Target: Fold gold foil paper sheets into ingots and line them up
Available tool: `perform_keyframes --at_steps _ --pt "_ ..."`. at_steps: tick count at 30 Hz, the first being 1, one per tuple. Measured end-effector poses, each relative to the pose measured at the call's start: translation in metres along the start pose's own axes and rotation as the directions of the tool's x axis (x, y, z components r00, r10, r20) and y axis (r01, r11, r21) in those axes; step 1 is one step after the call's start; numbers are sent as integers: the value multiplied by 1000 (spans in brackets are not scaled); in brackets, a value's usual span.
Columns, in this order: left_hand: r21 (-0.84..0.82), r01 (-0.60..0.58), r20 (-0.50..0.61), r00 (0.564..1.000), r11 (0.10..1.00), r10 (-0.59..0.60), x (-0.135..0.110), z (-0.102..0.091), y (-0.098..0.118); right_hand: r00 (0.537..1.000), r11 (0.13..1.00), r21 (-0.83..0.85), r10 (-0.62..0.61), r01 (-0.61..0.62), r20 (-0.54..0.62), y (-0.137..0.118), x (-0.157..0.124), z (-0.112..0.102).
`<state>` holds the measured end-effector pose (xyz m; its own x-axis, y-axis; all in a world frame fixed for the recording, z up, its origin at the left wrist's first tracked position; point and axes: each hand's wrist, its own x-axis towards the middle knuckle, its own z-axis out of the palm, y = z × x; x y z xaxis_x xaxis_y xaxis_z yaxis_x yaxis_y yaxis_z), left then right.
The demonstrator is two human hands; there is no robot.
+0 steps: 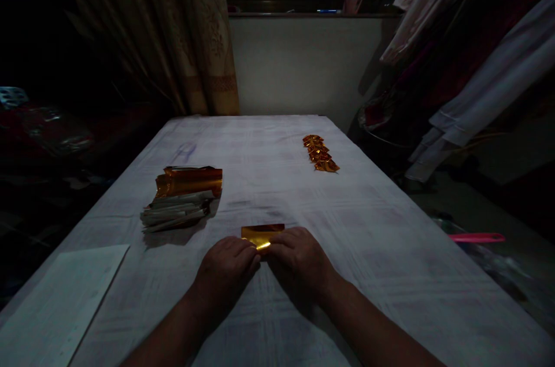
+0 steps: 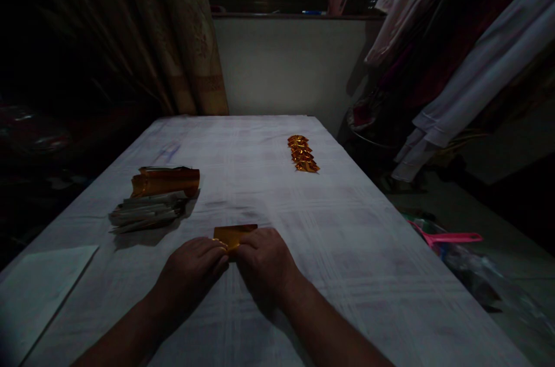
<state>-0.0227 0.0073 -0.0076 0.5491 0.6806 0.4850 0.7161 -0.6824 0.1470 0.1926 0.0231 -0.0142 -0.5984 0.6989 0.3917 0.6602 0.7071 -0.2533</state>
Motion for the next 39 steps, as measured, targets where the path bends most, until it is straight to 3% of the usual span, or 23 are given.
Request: perform_keyframes --at_steps 5,13,19,28,39 --pt "-19 19 24 1000 1000 -19 0 -2 -2 987 992 -58 119 -113 113 -3 0 -6" --pt "-54 85 83 993 995 -80 -3 -14 -6 943 973 -4 223 -229 247 1 2 -22" --pt "-147 235 116 969 961 -220 -4 -13 -7 880 917 53 361 -394 309 4 2 -27" --pt "-161 380 69 925 911 -373 -4 0 -13 835 874 -15 469 -485 289 3 4 -28" --pt "-136 404 22 914 904 -405 -2 3 -16 832 851 -80 524 -519 182 2 3 -22"
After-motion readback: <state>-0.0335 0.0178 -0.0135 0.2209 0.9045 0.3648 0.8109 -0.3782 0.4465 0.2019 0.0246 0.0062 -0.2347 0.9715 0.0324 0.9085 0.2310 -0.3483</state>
